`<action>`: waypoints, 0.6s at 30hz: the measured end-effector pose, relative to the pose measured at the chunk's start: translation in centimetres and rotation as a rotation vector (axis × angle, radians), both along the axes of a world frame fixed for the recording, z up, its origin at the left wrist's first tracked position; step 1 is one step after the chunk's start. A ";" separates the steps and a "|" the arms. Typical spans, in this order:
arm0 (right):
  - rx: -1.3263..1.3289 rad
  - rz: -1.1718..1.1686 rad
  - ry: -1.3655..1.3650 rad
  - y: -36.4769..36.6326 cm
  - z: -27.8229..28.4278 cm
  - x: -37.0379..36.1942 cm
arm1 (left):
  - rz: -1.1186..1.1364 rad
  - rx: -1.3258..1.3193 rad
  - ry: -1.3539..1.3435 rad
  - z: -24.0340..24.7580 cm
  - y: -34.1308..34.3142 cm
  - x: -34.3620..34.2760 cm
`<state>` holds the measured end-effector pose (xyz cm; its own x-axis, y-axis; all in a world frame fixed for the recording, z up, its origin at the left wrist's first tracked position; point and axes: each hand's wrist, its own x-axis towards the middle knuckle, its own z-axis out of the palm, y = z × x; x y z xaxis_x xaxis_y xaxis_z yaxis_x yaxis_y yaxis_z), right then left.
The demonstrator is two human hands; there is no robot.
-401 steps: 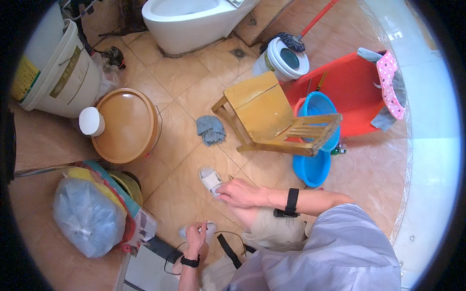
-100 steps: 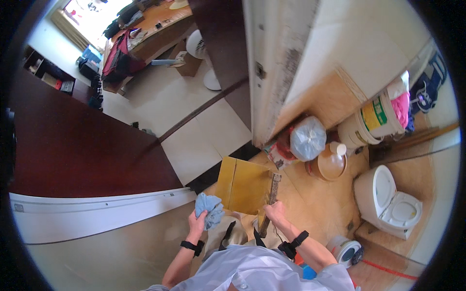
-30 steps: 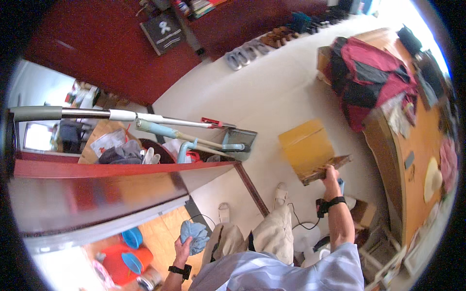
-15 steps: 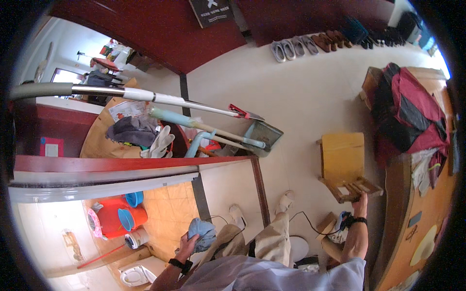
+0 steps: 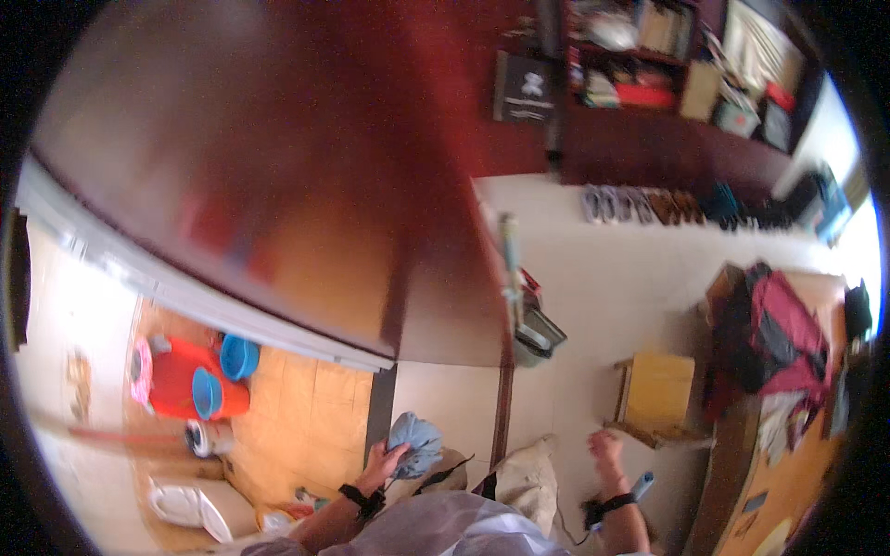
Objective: The person wipes a bucket lid, the bucket exterior, and a cup with a cloth. They remove a trash bag from a bin, wipe the bathroom wall and floor, and wipe a wooden chair before carrying it out of the room.
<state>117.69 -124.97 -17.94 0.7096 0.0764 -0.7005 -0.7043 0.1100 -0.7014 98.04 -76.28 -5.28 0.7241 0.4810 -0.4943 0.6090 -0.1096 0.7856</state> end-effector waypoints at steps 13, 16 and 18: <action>0.186 1.099 -0.281 45.0 18.7 -11.7 | 0.255 -0.116 -0.264 8.7 7.1 -7.1; 0.230 1.062 -0.190 47.4 18.9 -13.1 | 0.345 -0.328 -0.385 10.1 8.9 -9.8; 0.144 1.114 -0.213 48.8 19.3 -13.1 | 0.395 -0.373 -0.370 10.5 9.3 -11.4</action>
<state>104.57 -76.15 1.38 0.3000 0.8076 -0.5078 -0.3290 -0.4120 -0.8497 86.68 -66.94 5.26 0.6821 0.5903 -0.4316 0.2301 0.3869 0.8930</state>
